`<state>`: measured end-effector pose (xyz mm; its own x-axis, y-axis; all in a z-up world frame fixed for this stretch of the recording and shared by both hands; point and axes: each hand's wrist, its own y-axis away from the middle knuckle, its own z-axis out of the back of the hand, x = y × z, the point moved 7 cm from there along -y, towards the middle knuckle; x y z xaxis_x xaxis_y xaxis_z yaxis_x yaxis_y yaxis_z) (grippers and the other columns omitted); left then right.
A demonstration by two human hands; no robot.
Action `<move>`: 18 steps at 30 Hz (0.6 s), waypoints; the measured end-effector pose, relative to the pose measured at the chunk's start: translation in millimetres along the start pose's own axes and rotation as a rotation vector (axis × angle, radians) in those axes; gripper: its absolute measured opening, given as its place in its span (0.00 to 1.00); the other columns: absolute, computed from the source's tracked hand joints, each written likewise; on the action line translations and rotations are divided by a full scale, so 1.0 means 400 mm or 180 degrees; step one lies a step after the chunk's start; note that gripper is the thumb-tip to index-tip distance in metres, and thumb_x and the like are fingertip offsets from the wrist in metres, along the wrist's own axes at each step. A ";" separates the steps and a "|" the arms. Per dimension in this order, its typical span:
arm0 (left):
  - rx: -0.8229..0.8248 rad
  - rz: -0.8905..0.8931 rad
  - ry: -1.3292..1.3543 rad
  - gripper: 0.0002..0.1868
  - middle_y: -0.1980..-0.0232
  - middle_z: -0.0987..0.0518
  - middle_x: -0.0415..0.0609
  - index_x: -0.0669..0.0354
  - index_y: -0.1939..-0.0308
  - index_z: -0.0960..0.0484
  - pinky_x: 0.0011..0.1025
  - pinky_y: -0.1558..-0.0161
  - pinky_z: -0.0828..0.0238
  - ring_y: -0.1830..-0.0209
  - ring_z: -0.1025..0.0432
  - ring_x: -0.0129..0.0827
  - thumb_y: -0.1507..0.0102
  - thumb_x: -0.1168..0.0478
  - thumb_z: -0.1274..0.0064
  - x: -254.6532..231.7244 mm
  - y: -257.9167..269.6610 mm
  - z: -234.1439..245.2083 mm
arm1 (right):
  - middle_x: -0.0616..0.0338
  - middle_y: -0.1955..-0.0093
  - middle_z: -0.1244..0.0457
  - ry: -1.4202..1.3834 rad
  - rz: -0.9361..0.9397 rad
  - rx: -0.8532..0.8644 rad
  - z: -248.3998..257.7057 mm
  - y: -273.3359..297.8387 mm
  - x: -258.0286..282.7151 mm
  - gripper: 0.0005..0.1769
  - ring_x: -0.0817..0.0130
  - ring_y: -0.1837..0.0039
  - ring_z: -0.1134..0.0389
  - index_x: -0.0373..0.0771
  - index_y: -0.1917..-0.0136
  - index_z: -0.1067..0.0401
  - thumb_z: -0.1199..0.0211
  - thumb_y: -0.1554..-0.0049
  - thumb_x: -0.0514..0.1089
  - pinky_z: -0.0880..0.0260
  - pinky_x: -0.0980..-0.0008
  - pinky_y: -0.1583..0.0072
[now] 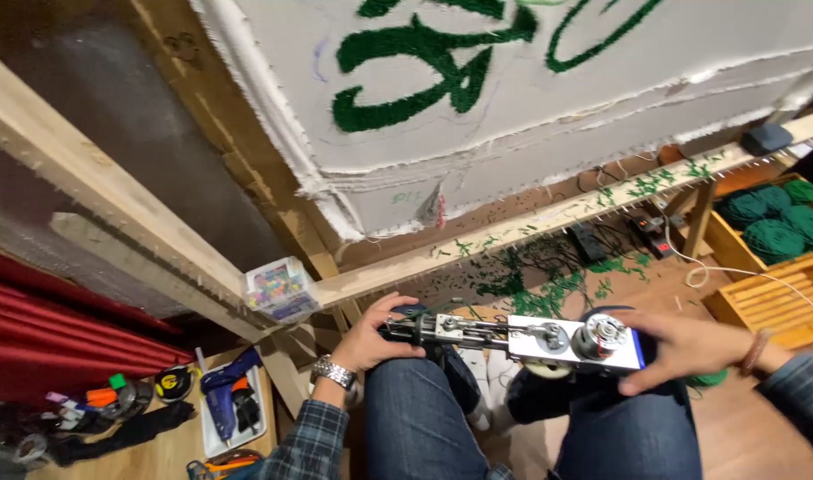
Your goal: Using a tufting gun to apply green yarn to a canvas following a pre-drawn pattern on a frame.
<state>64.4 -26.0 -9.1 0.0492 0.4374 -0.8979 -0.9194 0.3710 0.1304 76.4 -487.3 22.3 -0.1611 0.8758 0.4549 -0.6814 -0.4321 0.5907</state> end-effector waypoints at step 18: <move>-0.0219 -0.0077 -0.0130 0.25 0.31 0.22 0.48 0.52 0.59 0.06 0.66 0.21 0.66 0.19 0.47 0.61 0.58 0.56 0.14 -0.016 -0.010 -0.002 | 0.45 0.36 0.29 -0.0748 0.0929 -0.1648 -0.041 0.080 0.058 0.48 0.42 0.27 0.35 0.35 0.38 0.23 0.07 0.66 0.55 0.63 0.35 0.19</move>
<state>67.4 -31.1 -4.2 0.0863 0.4625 -0.8824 -0.9423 0.3254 0.0783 39.2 -477.3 40.7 -0.2713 0.6419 0.7172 -0.8994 -0.4345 0.0486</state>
